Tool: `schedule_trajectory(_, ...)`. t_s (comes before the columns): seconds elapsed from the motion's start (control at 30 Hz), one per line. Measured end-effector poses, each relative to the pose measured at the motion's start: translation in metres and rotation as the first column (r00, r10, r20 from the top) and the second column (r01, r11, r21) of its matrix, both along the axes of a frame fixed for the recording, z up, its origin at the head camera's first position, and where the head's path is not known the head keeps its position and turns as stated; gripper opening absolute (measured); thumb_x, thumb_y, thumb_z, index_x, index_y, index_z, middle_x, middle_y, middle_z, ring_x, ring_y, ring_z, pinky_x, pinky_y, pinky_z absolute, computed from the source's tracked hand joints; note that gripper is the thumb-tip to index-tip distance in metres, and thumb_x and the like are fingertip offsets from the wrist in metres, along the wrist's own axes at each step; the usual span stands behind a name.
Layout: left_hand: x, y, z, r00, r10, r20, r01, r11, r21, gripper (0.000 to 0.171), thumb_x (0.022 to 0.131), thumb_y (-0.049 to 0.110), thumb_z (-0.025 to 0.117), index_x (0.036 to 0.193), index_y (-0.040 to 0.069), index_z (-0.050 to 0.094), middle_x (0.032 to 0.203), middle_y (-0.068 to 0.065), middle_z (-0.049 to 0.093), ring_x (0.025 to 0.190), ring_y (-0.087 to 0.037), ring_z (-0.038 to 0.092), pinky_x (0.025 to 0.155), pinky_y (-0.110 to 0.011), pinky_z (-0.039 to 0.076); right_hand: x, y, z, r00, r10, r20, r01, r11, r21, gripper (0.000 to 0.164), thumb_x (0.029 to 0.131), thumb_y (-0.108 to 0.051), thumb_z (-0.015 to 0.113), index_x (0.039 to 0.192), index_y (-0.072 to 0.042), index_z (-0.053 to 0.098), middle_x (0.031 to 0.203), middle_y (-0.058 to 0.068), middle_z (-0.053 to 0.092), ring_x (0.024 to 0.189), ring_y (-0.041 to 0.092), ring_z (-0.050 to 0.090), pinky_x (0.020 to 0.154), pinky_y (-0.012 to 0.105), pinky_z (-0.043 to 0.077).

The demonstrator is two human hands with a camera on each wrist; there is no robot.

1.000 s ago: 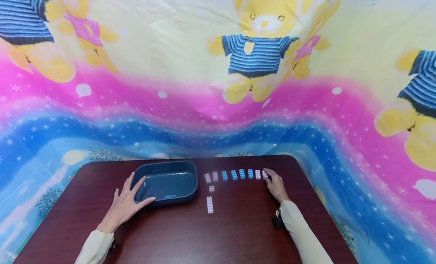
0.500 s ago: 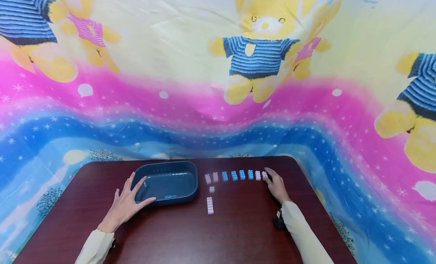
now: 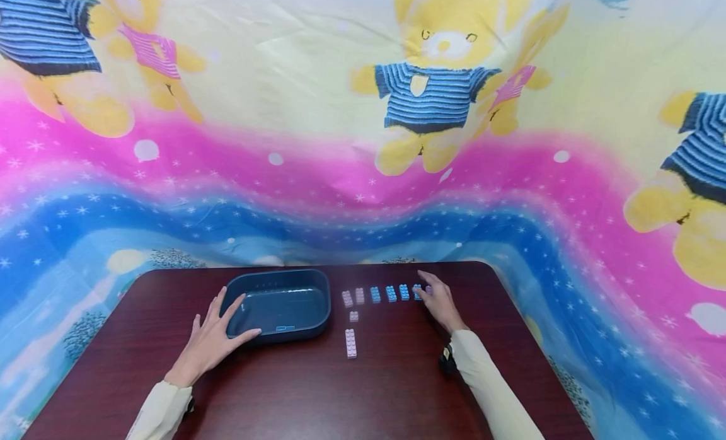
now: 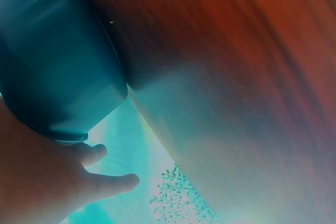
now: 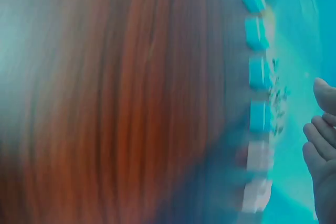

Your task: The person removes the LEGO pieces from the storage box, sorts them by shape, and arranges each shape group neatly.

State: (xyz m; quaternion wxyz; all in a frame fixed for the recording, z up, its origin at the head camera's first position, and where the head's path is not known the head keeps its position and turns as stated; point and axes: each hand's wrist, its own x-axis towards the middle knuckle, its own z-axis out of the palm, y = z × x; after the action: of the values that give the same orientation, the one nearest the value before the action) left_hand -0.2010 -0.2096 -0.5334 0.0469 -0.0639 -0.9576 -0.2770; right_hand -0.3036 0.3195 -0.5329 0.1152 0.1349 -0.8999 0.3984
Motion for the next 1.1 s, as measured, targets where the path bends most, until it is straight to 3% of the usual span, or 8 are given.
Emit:
schedule_trajectory(0.17, 0.001, 0.000, 0.001, 1.000, 0.003, -0.005, -0.003, 1.000, -0.004, 0.104, 0.089, 0.072, 0.071, 0.167, 0.013, 0.034, 0.175, -0.023, 0.001, 0.157, -0.054, 0.011, 0.113, -0.085, 0.004, -0.002, -0.027, 0.006, 0.999, 0.051, 0.006, -0.051, 0.999, 0.017, 0.048, 0.101, -0.002, 0.070, 0.146, 0.008, 0.058, 0.148, 0.029, 0.057, 0.136, 0.047, 0.054, 0.104, 0.062, 0.050)
schedule_trajectory(0.4, 0.002, 0.000, 0.001, 1.000, 0.008, -0.004, -0.008, 1.000, -0.001, 0.105, 0.089, 0.072, 0.071, 0.167, 0.013, 0.034, 0.175, -0.023, 0.002, 0.157, -0.054, 0.010, 0.114, -0.084, 0.004, -0.007, -0.072, 0.014, 0.991, 0.131, -0.022, -0.131, 0.991, 0.001, 0.046, 0.097, -0.004, 0.077, 0.140, 0.005, 0.065, 0.136, 0.025, 0.067, 0.118, 0.044, 0.067, 0.097, 0.059, 0.054)
schedule_trajectory(0.87, 0.000, 0.001, 0.001, 1.000, 0.015, -0.004, -0.015, 1.000, -0.001, 0.105, 0.089, 0.073, 0.070, 0.168, 0.014, 0.033, 0.176, -0.022, 0.001, 0.158, -0.052, 0.010, 0.114, -0.084, 0.004, -0.002, -0.147, 0.025, 0.950, 0.303, 0.071, -0.299, 0.952, -0.064, 0.047, 0.098, -0.008, 0.076, 0.143, 0.001, 0.065, 0.145, 0.021, 0.063, 0.133, 0.040, 0.060, 0.104, 0.057, 0.053)
schedule_trajectory(1.1, 0.000, 0.002, 0.002, 1.000, 0.009, -0.003, -0.008, 1.000, 0.005, 0.106, 0.089, 0.073, 0.070, 0.170, 0.017, 0.029, 0.176, -0.020, 0.000, 0.158, -0.051, 0.010, 0.114, -0.084, 0.004, 0.001, -0.183, 0.030, 0.914, 0.396, 0.090, -0.393, 0.918, -0.055, 0.047, 0.100, -0.015, 0.075, 0.144, -0.002, 0.065, 0.146, 0.016, 0.063, 0.125, 0.039, 0.066, 0.096, 0.051, 0.058)
